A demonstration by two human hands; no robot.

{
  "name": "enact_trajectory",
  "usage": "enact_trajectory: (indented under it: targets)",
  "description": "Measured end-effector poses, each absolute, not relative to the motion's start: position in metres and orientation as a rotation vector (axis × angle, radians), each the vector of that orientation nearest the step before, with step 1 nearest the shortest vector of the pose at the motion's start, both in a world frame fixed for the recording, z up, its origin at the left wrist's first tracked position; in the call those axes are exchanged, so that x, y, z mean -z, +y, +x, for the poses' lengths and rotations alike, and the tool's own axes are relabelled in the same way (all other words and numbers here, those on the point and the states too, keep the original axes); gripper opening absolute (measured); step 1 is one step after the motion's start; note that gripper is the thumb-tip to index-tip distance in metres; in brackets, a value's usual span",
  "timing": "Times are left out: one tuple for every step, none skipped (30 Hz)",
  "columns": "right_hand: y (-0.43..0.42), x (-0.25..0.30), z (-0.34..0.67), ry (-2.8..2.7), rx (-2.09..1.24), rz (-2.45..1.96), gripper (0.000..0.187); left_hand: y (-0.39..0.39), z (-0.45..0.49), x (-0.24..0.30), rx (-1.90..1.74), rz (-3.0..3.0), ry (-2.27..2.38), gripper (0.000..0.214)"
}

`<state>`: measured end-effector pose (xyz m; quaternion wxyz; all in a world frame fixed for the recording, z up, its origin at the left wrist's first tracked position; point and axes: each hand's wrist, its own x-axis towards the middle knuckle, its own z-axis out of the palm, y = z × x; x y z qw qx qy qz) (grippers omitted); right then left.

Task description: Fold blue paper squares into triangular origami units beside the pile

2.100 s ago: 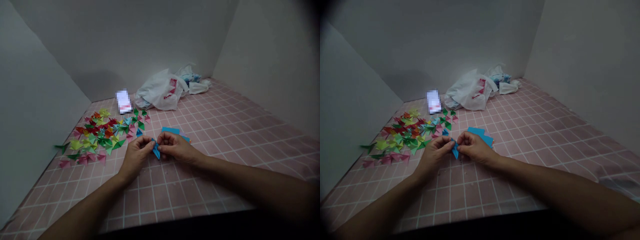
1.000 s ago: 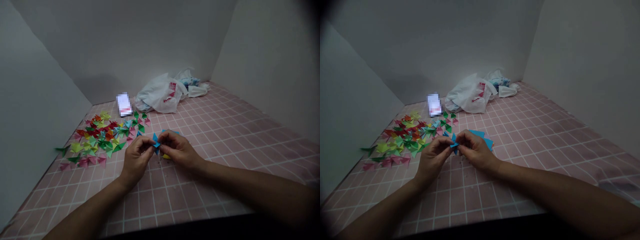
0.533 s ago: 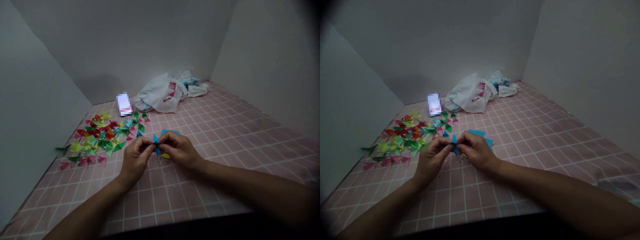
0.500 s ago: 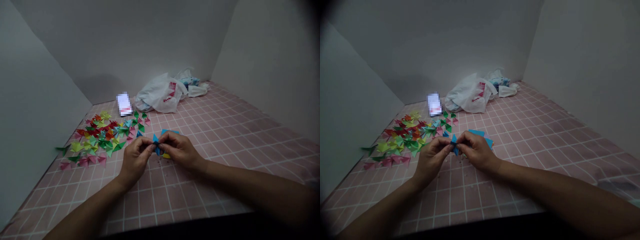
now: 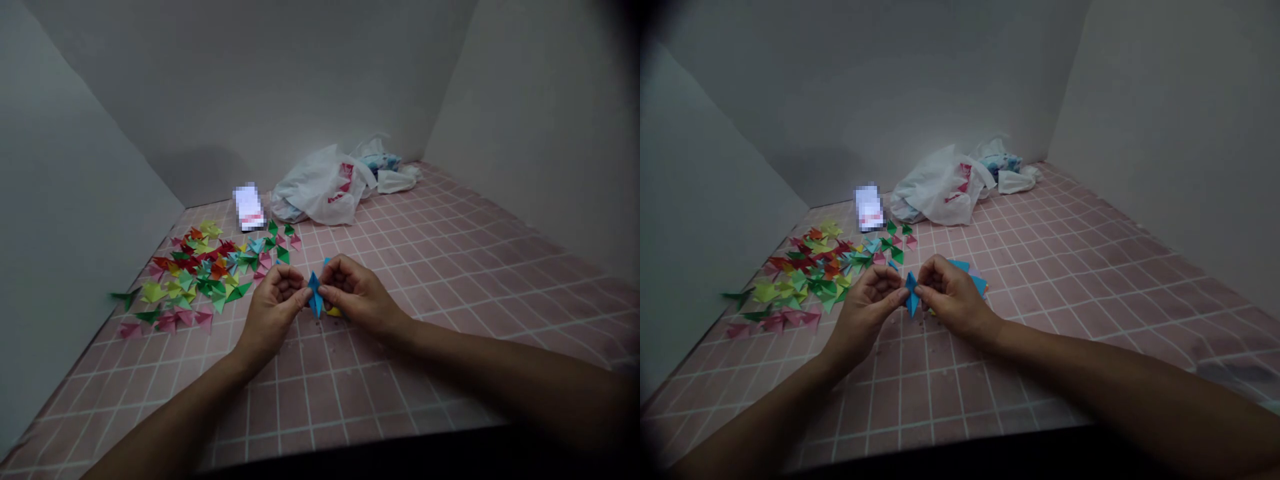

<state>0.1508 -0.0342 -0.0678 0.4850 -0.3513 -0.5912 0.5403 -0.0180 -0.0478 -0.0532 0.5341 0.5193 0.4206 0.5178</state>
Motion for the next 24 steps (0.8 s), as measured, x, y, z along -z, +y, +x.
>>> enact_trajectory:
  targets:
    - [-0.034,0.068,0.1502,-1.421,-1.317,-0.846,0.016,-0.048,-0.0182,0.0536,-1.227,1.225,0.998,0.025]
    - [-0.0339,0.0683,0.1498,-1.412,-1.313,-0.843,0.016,-0.0479,-0.0185,0.0542,-1.212,1.215,0.993,0.026]
    - [-0.0338,0.0686,0.1495,-1.41,-1.309,-0.844,0.016,-0.0478,-0.019,0.0547,-1.194,1.207,0.991,0.027]
    - [-0.0336,0.0689,0.1494,-1.41,-1.31,-0.845,0.016,-0.0476,-0.0196,0.0552,-1.177,1.202,0.992,0.029]
    - [-0.0335,0.0691,0.1494,-1.407,-1.319,-0.845,0.017,-0.0472,-0.0202,0.0555,-1.163,1.198,0.994,0.031]
    - [-0.0333,0.0692,0.1495,-1.4,-1.341,-0.841,0.018,-0.0469,-0.0206,0.0558,-1.153,1.195,0.997,0.032]
    - [-0.0331,0.0692,0.1498,-1.388,-1.376,-0.833,0.019,-0.0467,-0.0208,0.056,-1.149,1.193,1.002,0.033]
    - [-0.0328,0.0691,0.1501,-1.371,-1.415,-0.824,0.02,-0.0465,-0.0209,0.056,-1.147,1.191,1.005,0.033]
    - [-0.0325,0.0688,0.1505,-1.349,-1.452,-0.818,0.022,-0.0463,-0.0208,0.0561,-1.144,1.188,1.006,0.033]
    - [-0.0322,0.0686,0.151,-1.331,-1.487,-0.823,0.023,-0.0462,-0.0207,0.0562,-1.137,1.187,1.003,0.033]
    - [-0.0318,0.0684,0.1514,-1.323,-1.521,-0.838,0.024,-0.0461,-0.0204,0.0563,-1.128,1.188,0.999,0.034]
    - [-0.0315,0.0682,0.1518,-1.327,-1.556,-0.858,0.025,-0.046,-0.0202,0.0566,-1.116,1.188,0.994,0.034]
    - [-0.0314,0.0681,0.1522,-1.337,-1.584,-0.882,0.026,-0.0457,-0.02,0.0571,-1.1,1.188,0.989,0.035]
    - [-0.0315,0.0678,0.1524,-1.352,-1.602,-0.904,0.026,-0.0454,-0.02,0.0576,-1.085,1.186,0.99,0.035]
    - [-0.0319,0.0675,0.1526,-1.366,-1.604,-0.926,0.027,-0.0451,-0.02,0.0581,-1.068,1.185,0.998,0.035]
    - [-0.0325,0.0669,0.1527,-1.376,-1.588,-0.946,0.028,-0.0449,-0.0201,0.0586,-1.042,1.186,1.014,0.035]
    - [-0.0332,0.0662,0.1528,-1.381,-1.556,-0.963,0.028,-0.0447,-0.0203,0.059,-1.003,1.192,1.03,0.033]
    - [-0.0341,0.0653,0.1528,-1.386,-1.523,-0.979,0.028,-0.0446,-0.0205,0.0592,-0.953,1.201,1.041,0.03]
    - [-0.0349,0.0644,0.1527,-1.393,-1.499,-0.992,0.027,-0.0447,-0.0207,0.0593,-0.899,1.21,1.046,0.028]
    - [-0.0356,0.0636,0.1527,-1.401,-1.491,-0.998,0.027,-0.0449,-0.0209,0.0592,-0.851,1.216,1.046,0.027]
    - [-0.0359,0.063,0.1527,-1.406,-1.494,-1.0,0.027,-0.0451,-0.021,0.0591,-0.817,1.219,1.045,0.028]
    - [-0.036,0.0626,0.1528,-1.407,-1.507,-0.997,0.027,-0.0452,-0.0212,0.0588,-0.801,1.223,1.047,0.029]
    - [-0.0358,0.0625,0.1528,-1.403,-1.526,-0.995,0.027,-0.0453,-0.0214,0.0587,-0.799,1.23,1.053,0.029]
    - [-0.0353,0.0627,0.1529,-1.397,-1.548,-0.994,0.027,-0.0453,-0.0216,0.0586,-0.8,1.243,1.063,0.029]
